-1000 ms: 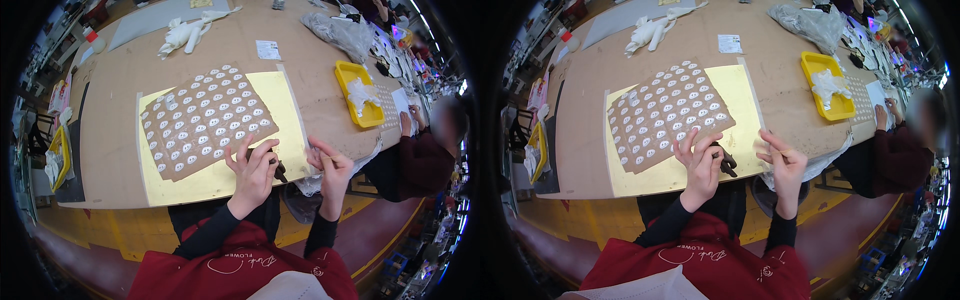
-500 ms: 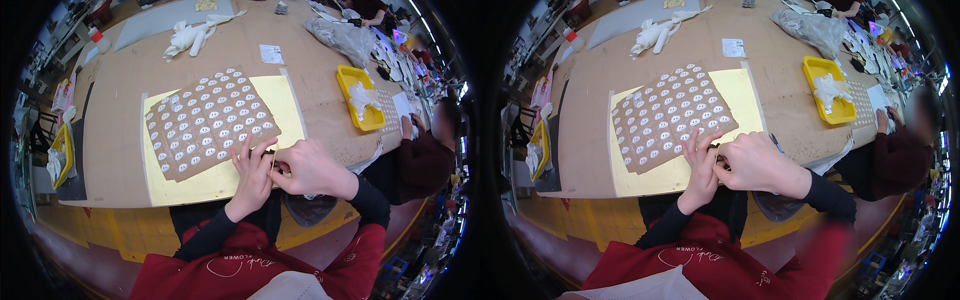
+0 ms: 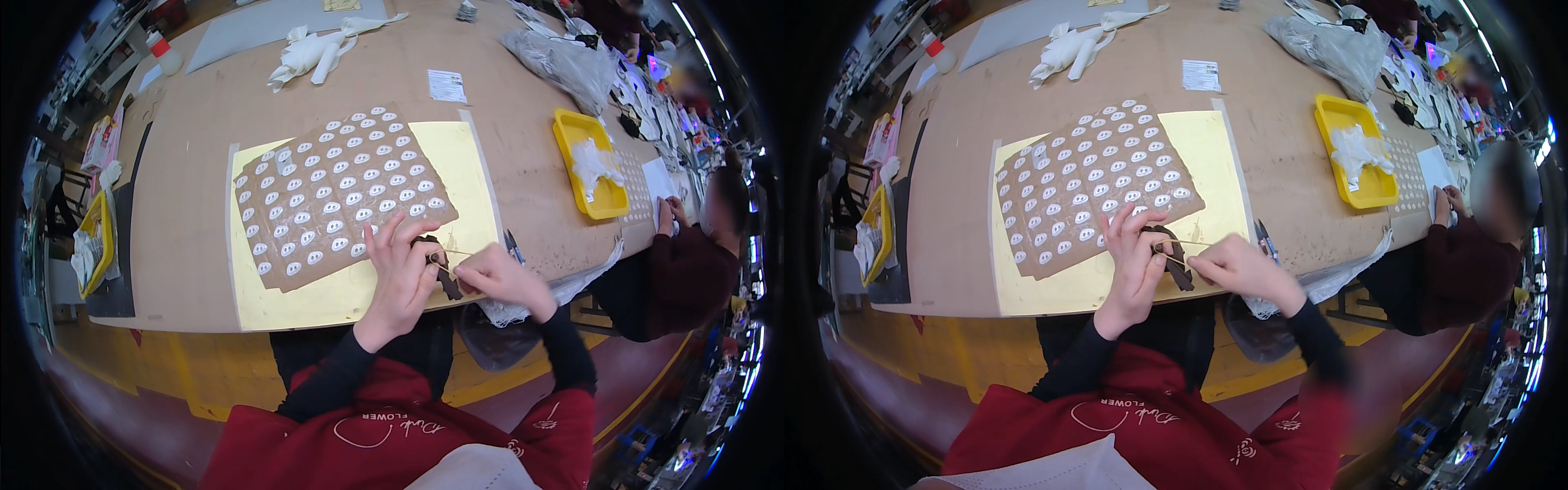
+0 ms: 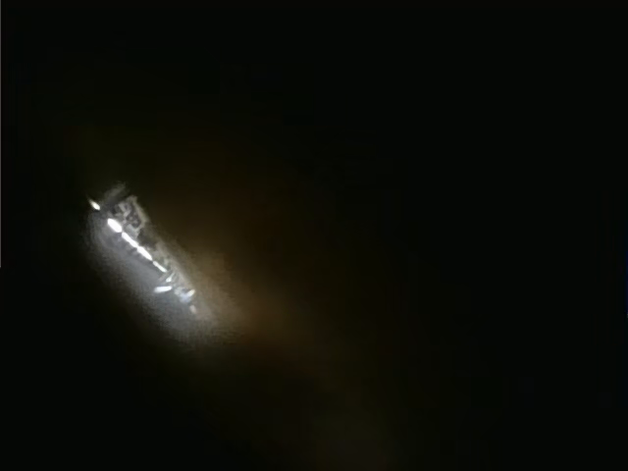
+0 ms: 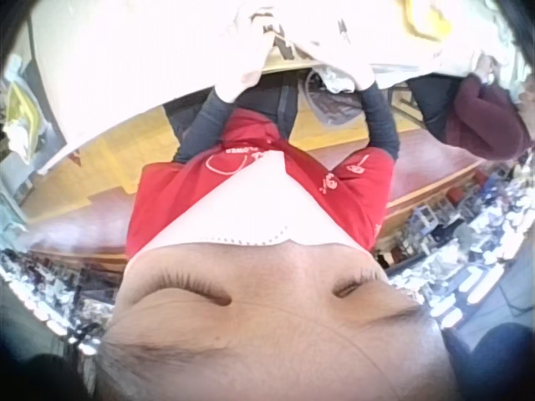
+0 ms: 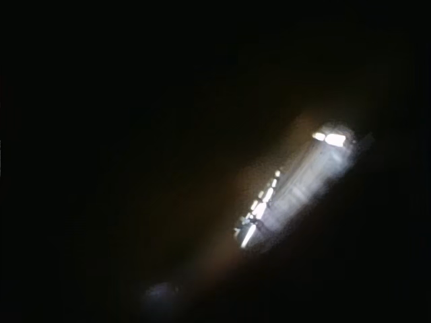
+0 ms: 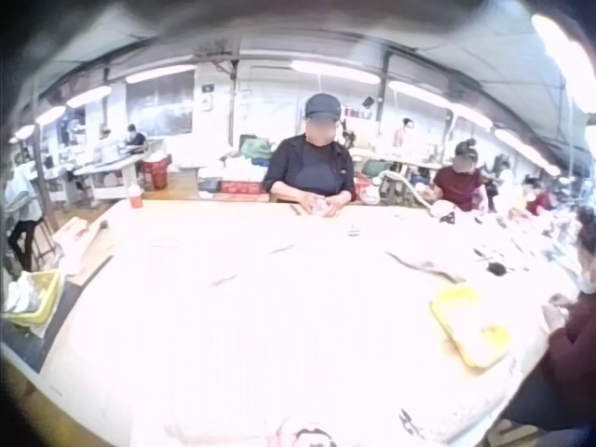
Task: The person applies a yellow liquid from a squeeze bottle onto small white skull-shaped decorations arranged on a brown board. They also handle a small dark object and a cloth, wiping the object and placing it on the table. The person continues to apply the liquid to multiple decorations in a grid pattern.
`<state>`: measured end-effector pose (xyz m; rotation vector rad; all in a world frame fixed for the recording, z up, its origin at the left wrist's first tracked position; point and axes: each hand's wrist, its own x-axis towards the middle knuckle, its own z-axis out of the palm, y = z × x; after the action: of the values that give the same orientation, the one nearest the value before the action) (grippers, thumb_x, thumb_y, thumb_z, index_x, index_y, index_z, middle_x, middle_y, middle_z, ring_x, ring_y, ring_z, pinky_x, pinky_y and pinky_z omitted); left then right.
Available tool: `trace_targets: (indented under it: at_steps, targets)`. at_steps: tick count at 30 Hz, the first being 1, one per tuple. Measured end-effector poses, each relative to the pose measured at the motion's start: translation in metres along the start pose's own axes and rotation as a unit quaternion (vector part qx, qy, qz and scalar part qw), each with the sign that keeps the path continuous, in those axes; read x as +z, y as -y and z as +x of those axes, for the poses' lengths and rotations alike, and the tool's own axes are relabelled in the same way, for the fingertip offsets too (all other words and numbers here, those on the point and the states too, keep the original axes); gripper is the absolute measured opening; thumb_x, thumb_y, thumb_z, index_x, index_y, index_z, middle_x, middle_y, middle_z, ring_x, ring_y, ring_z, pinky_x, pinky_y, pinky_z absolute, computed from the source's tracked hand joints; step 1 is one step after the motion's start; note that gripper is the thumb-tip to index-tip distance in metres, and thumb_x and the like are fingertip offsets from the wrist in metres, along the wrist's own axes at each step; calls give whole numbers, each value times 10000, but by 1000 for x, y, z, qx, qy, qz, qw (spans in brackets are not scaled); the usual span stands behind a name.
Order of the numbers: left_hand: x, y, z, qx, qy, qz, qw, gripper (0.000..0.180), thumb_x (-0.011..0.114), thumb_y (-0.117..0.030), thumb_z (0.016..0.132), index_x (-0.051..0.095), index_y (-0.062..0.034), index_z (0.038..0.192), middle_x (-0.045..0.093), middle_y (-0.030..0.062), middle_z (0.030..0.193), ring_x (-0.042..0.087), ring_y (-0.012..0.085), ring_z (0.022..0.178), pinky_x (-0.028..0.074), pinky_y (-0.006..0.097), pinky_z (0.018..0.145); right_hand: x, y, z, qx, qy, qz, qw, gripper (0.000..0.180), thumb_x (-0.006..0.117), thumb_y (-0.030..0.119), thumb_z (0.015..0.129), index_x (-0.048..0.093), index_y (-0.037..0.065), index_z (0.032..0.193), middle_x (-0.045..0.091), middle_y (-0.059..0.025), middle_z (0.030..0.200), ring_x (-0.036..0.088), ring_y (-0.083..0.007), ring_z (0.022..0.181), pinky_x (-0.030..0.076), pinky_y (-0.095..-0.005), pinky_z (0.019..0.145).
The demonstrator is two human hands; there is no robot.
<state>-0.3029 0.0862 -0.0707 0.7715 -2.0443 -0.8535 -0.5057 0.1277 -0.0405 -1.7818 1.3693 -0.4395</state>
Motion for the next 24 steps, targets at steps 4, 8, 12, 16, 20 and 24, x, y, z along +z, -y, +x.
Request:
trace_targets:
  at_steps: [4, 8, 12, 16, 20, 24]
  targets:
    - [-3, 4, 1, 4, -1, -15, 1000, 150, 440, -202, 907, 545, -116, 970, 435, 69, 1302, 187, 348, 1353, -57, 573, 1103, 67, -19, -23, -237, -274, -41, 931, 121, 710, 119, 739, 615, 43, 747, 648, -80, 840, 641, -264, 752, 505, -338, 608]
    - [-4, 9, -4, -6, -2, -22, 1000, 165, 440, -222, 909, 553, -118, 968, 434, 79, 1295, 189, 351, 1349, -60, 570, 1102, 99, 0, -27, -238, -424, 115, 866, 291, 657, 292, 758, 593, 46, 617, 614, -81, 664, 632, -259, 787, 435, -492, 860]
    - [-2, 5, -1, 1, 22, -25, 999, 157, 457, -228, 904, 557, -123, 965, 430, 84, 1283, 192, 353, 1344, -55, 568, 1102, 124, 12, -19, -291, -457, 529, 652, 393, 557, 340, 831, 557, 89, 527, 518, -38, 529, 515, -196, 611, 401, -481, 808]
    - [5, 3, -4, 2, 38, -10, 999, 151, 473, -224, 901, 559, -126, 978, 422, 84, 1270, 200, 346, 1339, -44, 570, 1098, 101, 15, -13, -241, -203, 934, 167, 346, 421, 218, 930, 434, -20, 1180, 517, -106, 1007, 414, -112, 644, 440, -257, 601]
    - [0, 2, -4, -21, 82, -51, 995, 182, 473, -225, 912, 562, -119, 1031, 415, 94, 1272, 219, 336, 1335, -45, 569, 1099, 58, 30, -14, -154, -178, 914, 330, 614, 420, 179, 942, 173, -45, 1457, 389, -147, 1355, 424, -79, 678, 469, -174, 560]
    - [-1, 0, -2, -12, 100, -81, 992, 227, 475, -242, 930, 551, -102, 1092, 401, 110, 1287, 225, 335, 1338, -40, 564, 1102, 23, 33, -5, -103, -73, 691, 712, 565, 444, 155, 935, 236, -50, 1418, 458, -130, 1288, 498, -77, 687, 453, -149, 540]
